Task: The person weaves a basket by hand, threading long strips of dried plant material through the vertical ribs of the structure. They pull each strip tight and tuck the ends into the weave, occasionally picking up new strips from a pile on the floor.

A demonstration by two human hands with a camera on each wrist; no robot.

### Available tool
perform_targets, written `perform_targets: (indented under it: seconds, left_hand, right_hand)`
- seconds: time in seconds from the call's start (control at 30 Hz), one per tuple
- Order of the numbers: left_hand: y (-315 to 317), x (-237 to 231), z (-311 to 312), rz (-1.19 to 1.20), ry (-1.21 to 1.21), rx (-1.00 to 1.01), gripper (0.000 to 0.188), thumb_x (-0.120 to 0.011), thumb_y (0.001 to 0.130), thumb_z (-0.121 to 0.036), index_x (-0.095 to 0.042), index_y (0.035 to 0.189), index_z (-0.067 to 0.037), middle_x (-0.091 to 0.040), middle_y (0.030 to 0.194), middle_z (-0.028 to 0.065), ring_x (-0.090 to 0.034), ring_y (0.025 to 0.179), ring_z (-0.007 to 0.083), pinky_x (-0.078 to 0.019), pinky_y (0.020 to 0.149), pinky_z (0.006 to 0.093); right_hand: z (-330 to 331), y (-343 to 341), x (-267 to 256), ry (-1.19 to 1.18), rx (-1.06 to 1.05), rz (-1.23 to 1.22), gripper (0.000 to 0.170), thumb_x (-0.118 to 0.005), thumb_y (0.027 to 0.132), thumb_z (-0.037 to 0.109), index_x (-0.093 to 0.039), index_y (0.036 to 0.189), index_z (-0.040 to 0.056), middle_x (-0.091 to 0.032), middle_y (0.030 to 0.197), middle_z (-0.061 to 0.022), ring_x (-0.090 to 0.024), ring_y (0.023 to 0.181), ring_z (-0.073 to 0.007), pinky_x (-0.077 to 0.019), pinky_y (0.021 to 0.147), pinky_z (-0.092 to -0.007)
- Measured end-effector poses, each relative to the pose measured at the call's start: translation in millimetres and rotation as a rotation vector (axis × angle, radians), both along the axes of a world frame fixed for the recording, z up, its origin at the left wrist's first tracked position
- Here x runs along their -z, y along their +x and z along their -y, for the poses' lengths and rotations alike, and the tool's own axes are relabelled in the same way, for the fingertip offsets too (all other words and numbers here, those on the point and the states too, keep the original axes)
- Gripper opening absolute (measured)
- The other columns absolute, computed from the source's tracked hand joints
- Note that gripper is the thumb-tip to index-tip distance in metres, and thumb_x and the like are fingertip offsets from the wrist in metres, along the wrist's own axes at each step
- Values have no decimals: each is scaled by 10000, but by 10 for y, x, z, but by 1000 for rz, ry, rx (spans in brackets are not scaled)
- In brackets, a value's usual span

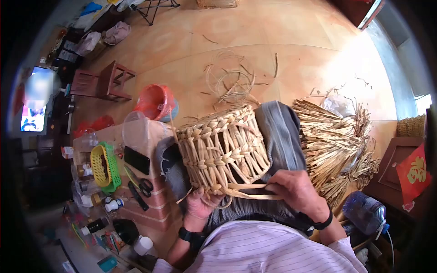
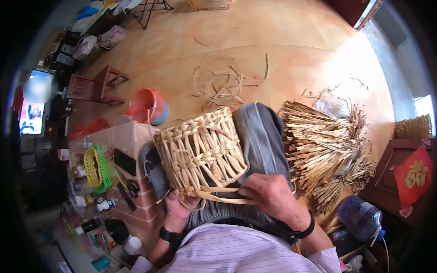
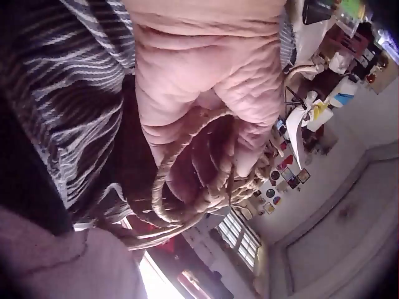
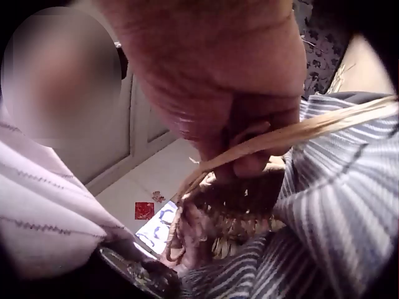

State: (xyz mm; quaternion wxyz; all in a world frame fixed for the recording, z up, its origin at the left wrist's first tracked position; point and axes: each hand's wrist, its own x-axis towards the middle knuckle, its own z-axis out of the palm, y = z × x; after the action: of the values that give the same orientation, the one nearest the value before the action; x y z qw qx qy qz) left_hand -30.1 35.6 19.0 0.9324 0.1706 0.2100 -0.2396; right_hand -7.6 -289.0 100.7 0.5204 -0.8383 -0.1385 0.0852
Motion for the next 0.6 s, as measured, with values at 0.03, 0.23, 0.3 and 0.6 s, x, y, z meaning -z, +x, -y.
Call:
perform_targets:
  seconds: [0.03,0.23,0.3,0.6]
  left_hand:
    - [-13,-54,31,-9,-9,9,811,-869,809,-175,-481,1512,-63,-587,1486,151,-593,1341,373,-482,1141,597]
    - [-175,-147,153,29,-4,-20,845,-878,805,-193,-468,1539,-112,-567,1514,109,-483,1449,324,-371,1223,549]
    - [-200,-164,157,28,26,-28,823,-863,816,-156,-466,1536,-103,-576,1502,100,-512,1416,310,-400,1201,505]
    - [-318,-19,59,34,61,-61,712,-824,741,-137,-619,1423,-126,-674,1403,53,-601,1327,261,-430,1183,486]
  right_hand:
    - [16,19,35,2,28,18,125,-791,867,65,-670,879,34,-642,754,-134,-661,666,-347,-515,594,-419]
    - [104,102,57,59,101,-184,105,-781,858,-8,-702,926,6,-662,749,-91,-625,652,-194,-493,625,-332]
    - [145,132,2,44,94,-225,88,-778,877,7,-702,921,-1,-630,728,-89,-602,643,-181,-482,614,-323]
    - [1510,-40,568,-225,528,-187,113,-704,968,76,-674,918,-20,-584,679,-58,-533,633,-121,-450,596,-314]
